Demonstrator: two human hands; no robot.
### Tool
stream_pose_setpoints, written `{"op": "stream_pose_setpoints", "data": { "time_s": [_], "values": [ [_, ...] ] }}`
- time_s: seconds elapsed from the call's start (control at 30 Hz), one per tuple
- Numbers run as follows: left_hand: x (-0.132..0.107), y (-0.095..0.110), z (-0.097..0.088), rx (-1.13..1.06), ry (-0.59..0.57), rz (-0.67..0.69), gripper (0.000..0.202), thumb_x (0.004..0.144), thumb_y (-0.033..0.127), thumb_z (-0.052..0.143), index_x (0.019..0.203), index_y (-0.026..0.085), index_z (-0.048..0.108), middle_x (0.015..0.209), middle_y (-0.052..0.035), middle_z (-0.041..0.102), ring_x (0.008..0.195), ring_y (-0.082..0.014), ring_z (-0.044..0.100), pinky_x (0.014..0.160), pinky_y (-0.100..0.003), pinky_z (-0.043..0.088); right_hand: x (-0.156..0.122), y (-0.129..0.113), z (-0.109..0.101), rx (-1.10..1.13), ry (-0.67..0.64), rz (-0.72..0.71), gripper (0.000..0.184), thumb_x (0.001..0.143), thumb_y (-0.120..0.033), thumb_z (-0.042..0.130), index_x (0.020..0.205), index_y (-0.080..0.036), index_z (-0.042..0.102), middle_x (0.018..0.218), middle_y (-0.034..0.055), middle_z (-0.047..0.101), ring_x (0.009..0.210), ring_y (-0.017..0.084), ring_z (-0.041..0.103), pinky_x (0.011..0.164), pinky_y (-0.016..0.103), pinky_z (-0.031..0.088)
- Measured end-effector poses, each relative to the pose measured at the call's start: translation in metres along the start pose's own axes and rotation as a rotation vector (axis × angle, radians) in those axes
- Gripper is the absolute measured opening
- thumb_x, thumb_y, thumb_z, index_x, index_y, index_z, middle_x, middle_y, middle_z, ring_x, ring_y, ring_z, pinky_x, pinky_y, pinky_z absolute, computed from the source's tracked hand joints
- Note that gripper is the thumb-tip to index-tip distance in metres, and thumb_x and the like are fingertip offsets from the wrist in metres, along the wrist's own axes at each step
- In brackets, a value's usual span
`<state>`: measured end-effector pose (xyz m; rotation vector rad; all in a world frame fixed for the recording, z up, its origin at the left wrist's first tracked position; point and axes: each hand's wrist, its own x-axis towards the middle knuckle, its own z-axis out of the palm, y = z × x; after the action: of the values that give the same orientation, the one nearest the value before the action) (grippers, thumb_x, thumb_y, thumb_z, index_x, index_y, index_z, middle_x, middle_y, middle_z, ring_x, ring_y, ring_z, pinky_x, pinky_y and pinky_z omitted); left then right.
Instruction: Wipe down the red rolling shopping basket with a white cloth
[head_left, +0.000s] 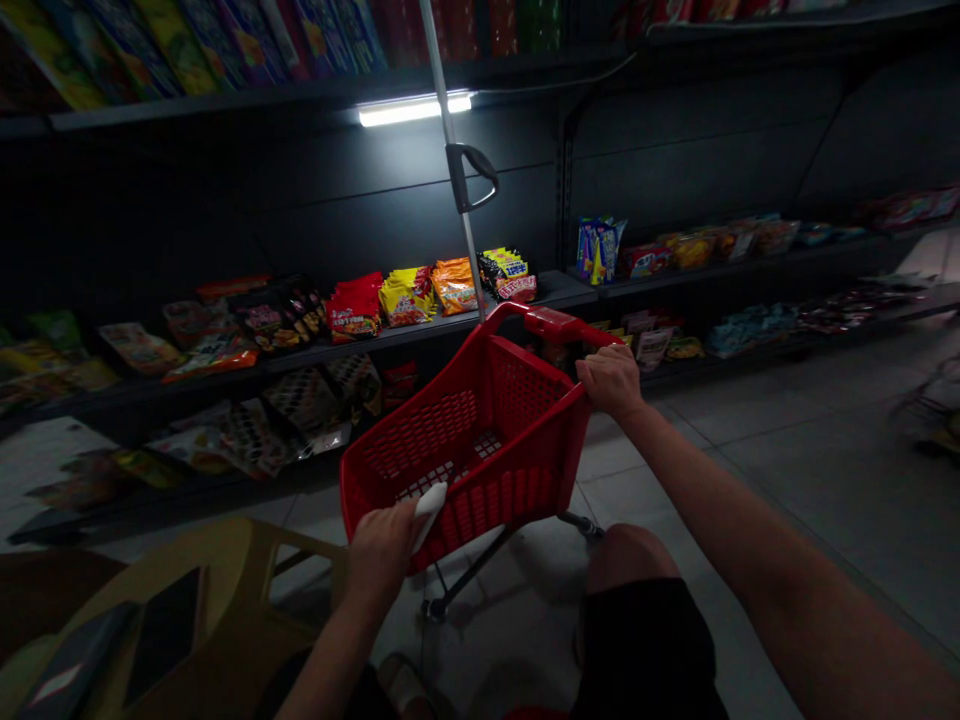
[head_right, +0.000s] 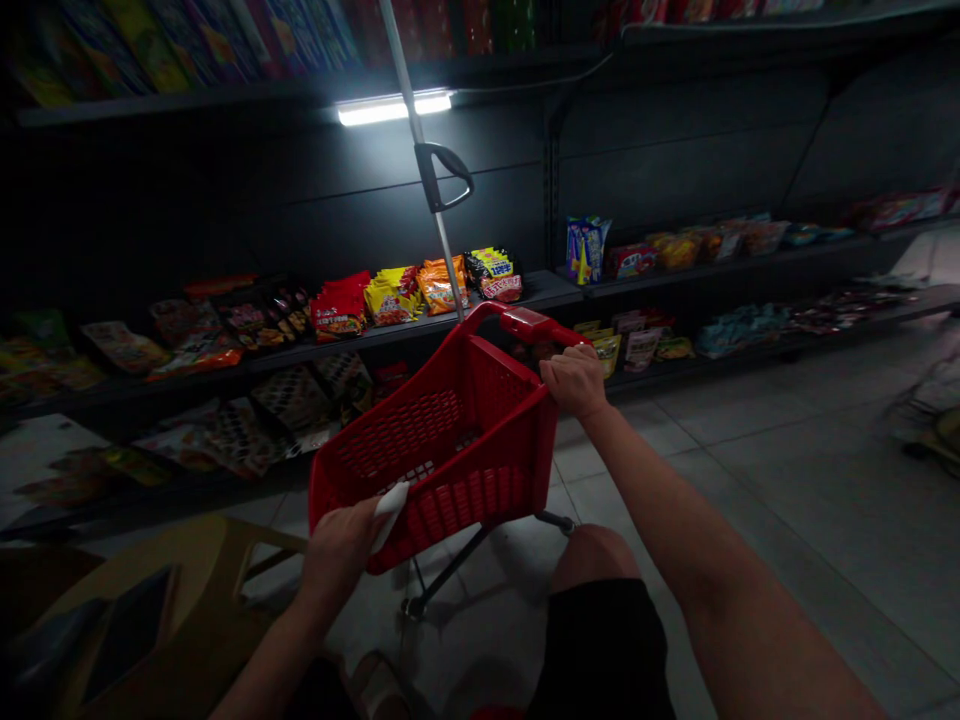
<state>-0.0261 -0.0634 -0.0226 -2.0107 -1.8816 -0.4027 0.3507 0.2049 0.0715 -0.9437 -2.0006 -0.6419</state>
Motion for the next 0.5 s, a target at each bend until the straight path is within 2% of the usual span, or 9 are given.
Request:
{"op": "stream_pose_setpoints", "data": {
  "time_s": [0.13,0.23,0.33,0.4,0.5],
  "values": [
    [0.05,0.054,-0.002,-0.032,-0.059,0.042,0.025,0.1,0.036,0.045,0.106,0.022,0.064,0.091,-0.005,0.074,0.084,-0.02,0.067,0.08,-0.033,0.042,0.0,-0.001,-0.004,-0.01,-0.039,0.009,0.043,0.1,-0.029,0.043,0.06,-0.022,0.057,0.063,0.0017,0.062,0.071,0.017,0.048,0.088,0.036,0.032],
    [0.085,0.089,-0.009,-0.138,-0.073,0.037,0.026,0.1,0.035,0.044,0.106,0.02,0.064,0.091,-0.0067,0.073,0.086,-0.0208,0.067,0.079,-0.033,0.042,0.003,0.0,-0.008,0.03,-0.084,0.037,0.043,0.099,-0.03,0.044,0.06,-0.023,0.059,0.063,0.0018,0.062,0.073,0.018,0.05,0.091,0.036,0.034],
    [0.107,0.107,-0.021,-0.411,-0.055,-0.04,0.029,0.102,0.036,0.039,0.104,0.021,0.064,0.09,-0.0055,0.073,0.084,-0.0195,0.067,0.076,-0.031,0.043,0.007,-0.005,-0.02,0.207,-0.083,0.09,0.031,0.099,-0.028,0.044,0.081,-0.024,0.07,0.083,0.0026,0.071,0.089,0.019,0.059,0.101,0.039,0.035],
    [0.115,0.112,-0.031,-0.677,-0.003,-0.136,0.034,0.102,0.042,0.036,0.102,0.021,0.063,0.088,-0.0036,0.071,0.079,-0.0171,0.065,0.071,-0.028,0.044,0.005,-0.025,-0.032,0.363,-0.005,0.152,0.026,0.099,-0.027,0.045,0.107,-0.025,0.069,0.108,0.0041,0.072,0.11,0.021,0.06,0.111,0.044,0.031],
    [0.117,0.121,-0.046,-1.033,0.082,-0.275,0.041,0.099,0.052,0.037,0.103,0.019,0.061,0.09,-0.0036,0.068,0.077,-0.0157,0.062,0.067,-0.026,0.047,-0.015,-0.092,-0.049,0.605,0.086,0.219,0.037,0.098,-0.029,0.046,0.132,-0.032,0.057,0.132,0.0035,0.062,0.134,0.023,0.048,0.118,0.048,0.029]
  ]
}}
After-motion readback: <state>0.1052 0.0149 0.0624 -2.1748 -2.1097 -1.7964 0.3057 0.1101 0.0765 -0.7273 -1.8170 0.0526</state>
